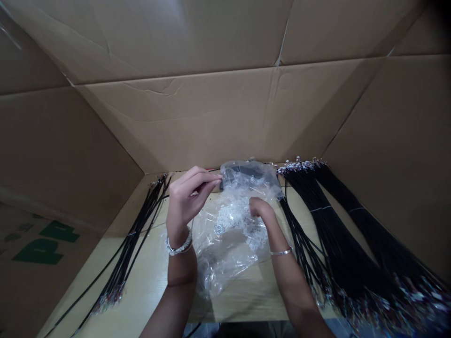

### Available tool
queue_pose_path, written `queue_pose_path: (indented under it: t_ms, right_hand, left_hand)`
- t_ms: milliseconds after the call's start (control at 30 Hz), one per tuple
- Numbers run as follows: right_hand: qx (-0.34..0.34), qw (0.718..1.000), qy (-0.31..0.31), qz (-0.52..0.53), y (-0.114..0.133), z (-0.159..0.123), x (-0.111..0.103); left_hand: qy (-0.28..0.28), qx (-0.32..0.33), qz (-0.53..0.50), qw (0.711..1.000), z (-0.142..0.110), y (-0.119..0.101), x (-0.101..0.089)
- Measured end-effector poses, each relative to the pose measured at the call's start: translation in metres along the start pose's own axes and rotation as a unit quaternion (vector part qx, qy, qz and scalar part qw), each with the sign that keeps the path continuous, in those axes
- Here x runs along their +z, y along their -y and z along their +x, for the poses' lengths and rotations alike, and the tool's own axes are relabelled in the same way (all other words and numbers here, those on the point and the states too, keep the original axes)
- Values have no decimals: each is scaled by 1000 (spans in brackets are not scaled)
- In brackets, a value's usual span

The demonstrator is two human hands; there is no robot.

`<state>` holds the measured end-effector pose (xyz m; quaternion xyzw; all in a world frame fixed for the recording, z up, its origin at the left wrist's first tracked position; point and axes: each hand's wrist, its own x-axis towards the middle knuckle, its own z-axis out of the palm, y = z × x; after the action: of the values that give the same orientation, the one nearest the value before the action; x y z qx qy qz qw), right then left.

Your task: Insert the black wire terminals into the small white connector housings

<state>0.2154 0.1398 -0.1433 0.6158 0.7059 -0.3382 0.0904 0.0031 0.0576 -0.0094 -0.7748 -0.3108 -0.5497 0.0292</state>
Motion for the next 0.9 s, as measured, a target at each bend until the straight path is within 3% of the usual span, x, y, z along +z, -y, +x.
queue_pose_path:
  t_ms: [167, 300, 333, 400, 467, 567, 667, 900]
  right_hand:
    - [-128, 984, -51, 111, 14, -36, -16]
    - [-291, 922, -81, 244, 44, -77, -35]
    - [-324, 895, -103, 290, 52, -85, -38]
    - [-398, 781, -127, 464, 66, -95, -40]
    - [-416, 700, -133, 564, 76, -98, -38]
    - [-427, 640, -122, 627, 86, -95, -32]
    - [-444, 622, -118, 635, 90, -92, -28]
    - [-426, 646, -177, 609, 92, -98, -30]
  left_hand:
    - [-31, -44, -38, 998, 1, -2, -2]
    - [-58, -122, -111, 985, -1, -1, -1]
    - [-63, -137, -122, 981, -2, 1, 0]
    - [-67, -158, -137, 975, -3, 3, 0]
    - [-64, -169, -151, 972, -3, 4, 1]
    - [-56, -175, -172, 968, -2, 4, 2]
    - [-53, -184, -198, 961, -1, 3, 5]
    - [-74, -191, -181, 962, -1, 4, 7]
